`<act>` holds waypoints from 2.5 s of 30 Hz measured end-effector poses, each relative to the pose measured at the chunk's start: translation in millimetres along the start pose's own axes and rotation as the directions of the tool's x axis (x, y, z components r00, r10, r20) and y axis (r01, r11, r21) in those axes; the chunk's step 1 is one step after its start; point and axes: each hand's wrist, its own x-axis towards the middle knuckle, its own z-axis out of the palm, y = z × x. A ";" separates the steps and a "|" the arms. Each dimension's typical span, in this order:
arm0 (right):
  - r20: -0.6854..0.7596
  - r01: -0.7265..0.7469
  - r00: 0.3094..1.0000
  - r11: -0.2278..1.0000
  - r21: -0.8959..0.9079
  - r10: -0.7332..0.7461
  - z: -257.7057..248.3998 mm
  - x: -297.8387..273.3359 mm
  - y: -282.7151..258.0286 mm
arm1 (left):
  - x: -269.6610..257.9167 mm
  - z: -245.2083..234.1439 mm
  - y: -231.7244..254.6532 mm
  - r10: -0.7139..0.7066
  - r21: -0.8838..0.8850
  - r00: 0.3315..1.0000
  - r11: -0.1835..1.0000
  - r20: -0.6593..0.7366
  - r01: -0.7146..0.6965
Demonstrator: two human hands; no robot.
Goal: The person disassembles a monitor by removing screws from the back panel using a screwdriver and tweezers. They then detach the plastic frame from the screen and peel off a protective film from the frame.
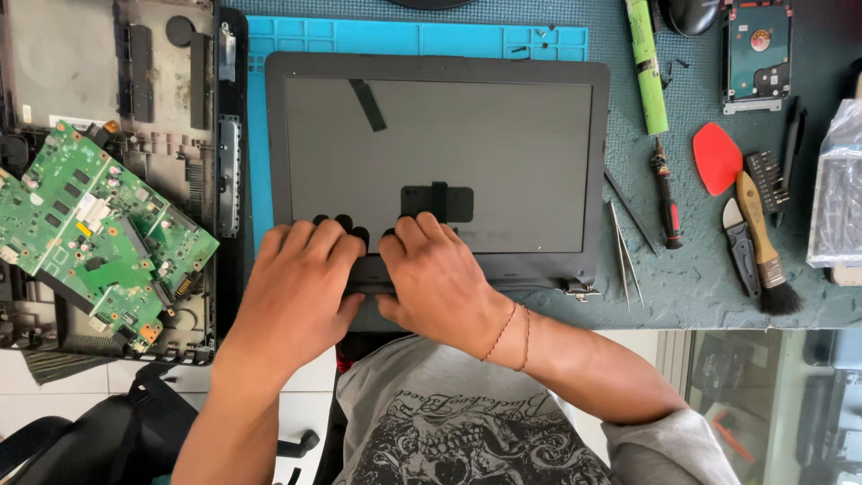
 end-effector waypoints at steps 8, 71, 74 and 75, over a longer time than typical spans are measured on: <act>0.048 -0.053 0.997 0.993 -0.109 0.059 -33.0 -12.9 -4.7 | -0.2 -4.4 -1.9 -0.008 -0.067 0.999 0.998 0.040 0.010; 0.199 -0.307 0.905 0.900 -0.310 0.377 -71.3 -98.5 85.6 | 54.0 45.9 92.7 0.245 -0.123 0.934 0.951 -0.258 -0.284; 0.203 -0.304 0.907 0.907 -0.291 0.369 -69.9 -96.0 84.9 | 51.5 52.4 93.6 0.257 -0.077 0.920 0.954 -0.294 -0.291; 0.202 -0.311 0.906 0.909 -0.277 0.372 -70.1 -94.9 84.5 | 50.6 55.1 94.3 0.258 -0.053 0.911 0.956 -0.322 -0.290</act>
